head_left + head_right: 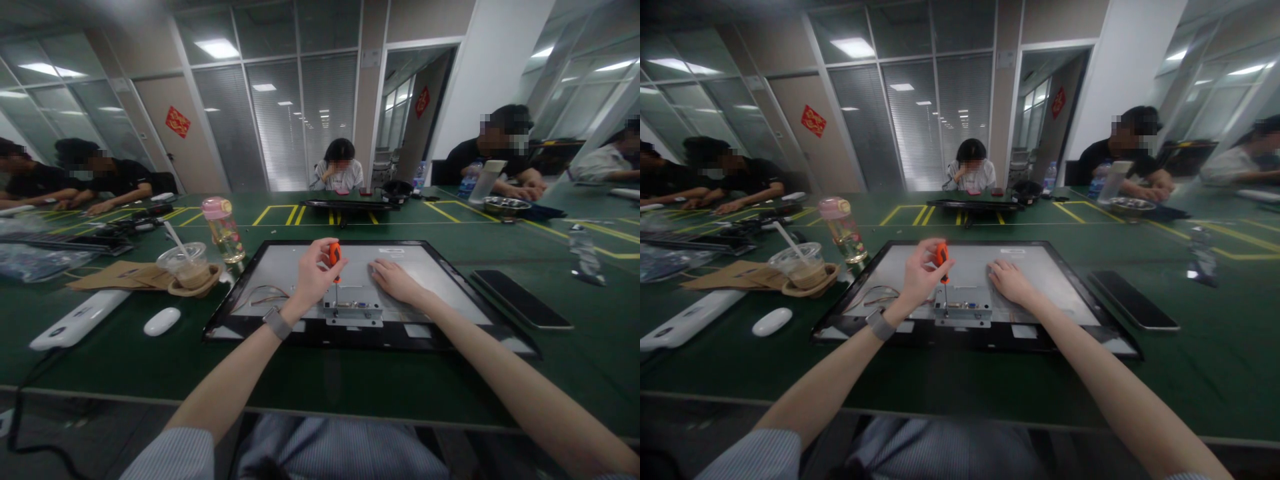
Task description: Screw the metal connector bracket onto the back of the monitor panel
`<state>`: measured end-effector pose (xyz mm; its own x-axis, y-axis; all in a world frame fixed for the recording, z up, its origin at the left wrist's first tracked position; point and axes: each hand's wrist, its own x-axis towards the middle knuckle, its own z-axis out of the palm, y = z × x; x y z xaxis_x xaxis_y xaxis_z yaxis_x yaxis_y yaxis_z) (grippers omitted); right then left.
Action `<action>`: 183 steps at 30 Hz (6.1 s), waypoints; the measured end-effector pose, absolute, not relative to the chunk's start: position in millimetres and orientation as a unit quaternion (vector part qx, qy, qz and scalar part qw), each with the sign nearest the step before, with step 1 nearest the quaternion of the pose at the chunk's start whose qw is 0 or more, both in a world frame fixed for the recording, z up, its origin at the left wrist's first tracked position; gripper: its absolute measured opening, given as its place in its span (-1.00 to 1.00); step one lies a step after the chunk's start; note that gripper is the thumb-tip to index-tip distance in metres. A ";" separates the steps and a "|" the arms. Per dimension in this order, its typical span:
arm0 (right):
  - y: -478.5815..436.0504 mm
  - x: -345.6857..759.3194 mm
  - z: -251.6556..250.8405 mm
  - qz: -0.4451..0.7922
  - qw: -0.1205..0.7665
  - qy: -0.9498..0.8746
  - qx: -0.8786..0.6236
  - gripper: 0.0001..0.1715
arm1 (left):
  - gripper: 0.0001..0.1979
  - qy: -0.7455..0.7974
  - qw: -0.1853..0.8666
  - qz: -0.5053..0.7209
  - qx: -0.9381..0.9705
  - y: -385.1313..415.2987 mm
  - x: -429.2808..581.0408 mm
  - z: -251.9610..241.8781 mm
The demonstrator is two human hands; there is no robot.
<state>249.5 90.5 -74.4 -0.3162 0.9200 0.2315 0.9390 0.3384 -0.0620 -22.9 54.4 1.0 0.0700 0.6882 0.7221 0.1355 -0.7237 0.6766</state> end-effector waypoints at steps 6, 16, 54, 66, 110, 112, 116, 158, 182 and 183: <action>88.5 248.6 -73.2 -0.042 0.109 -0.808 -0.577 -0.44 | -0.59 0.280 0.187 0.618 0.711 54.8 -23.1 0.1; 89.1 245.6 -71.5 -0.037 0.108 -0.806 -0.582 -0.43 | -0.69 0.167 0.021 0.609 0.775 31.7 -27.2 2.4; 90.2 247.9 -73.9 -0.042 0.109 -0.806 -0.580 -0.44 | -0.73 0.181 0.051 0.657 0.730 6.2 -18.2 0.3; 89.0 246.6 -71.9 -0.043 0.101 -0.804 -0.584 -0.44 | -0.72 0.157 -0.031 0.652 0.741 -12.2 -12.3 12.3; 87.8 246.4 -71.6 -0.051 0.102 -0.803 -0.586 -0.45 | -0.70 0.163 -0.018 0.667 0.727 4.2 -17.4 3.7; 88.1 246.5 -71.6 -0.051 0.100 -0.802 -0.587 -0.45 | -0.75 0.169 -0.031 0.661 0.730 4.2 -17.2 5.3; 89.2 247.0 -72.0 -0.050 0.098 -0.803 -0.585 -0.44 | -0.81 0.202 -0.078 0.675 0.705 4.2 -15.5 8.0; 88.7 246.0 -72.6 -0.054 0.099 -0.805 -0.583 -0.45 | -0.69 0.221 0.056 0.676 0.701 12.1 -16.5 4.4; 89.0 247.4 -73.3 -0.055 0.101 -0.805 -0.582 -0.45 | -0.81 0.250 0.039 0.702 0.665 18.2 -20.2 10.1; 88.7 247.0 -72.9 -0.054 0.100 -0.805 -0.582 -0.45 | -0.81 0.253 0.037 0.709 0.658 18.1 -20.2 10.0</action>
<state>247.0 88.7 -72.9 -0.3018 0.9266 0.2244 0.9484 0.3159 -0.0287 -20.2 18.1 10.0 -0.1327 0.3850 0.9133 0.2813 -0.8690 0.4072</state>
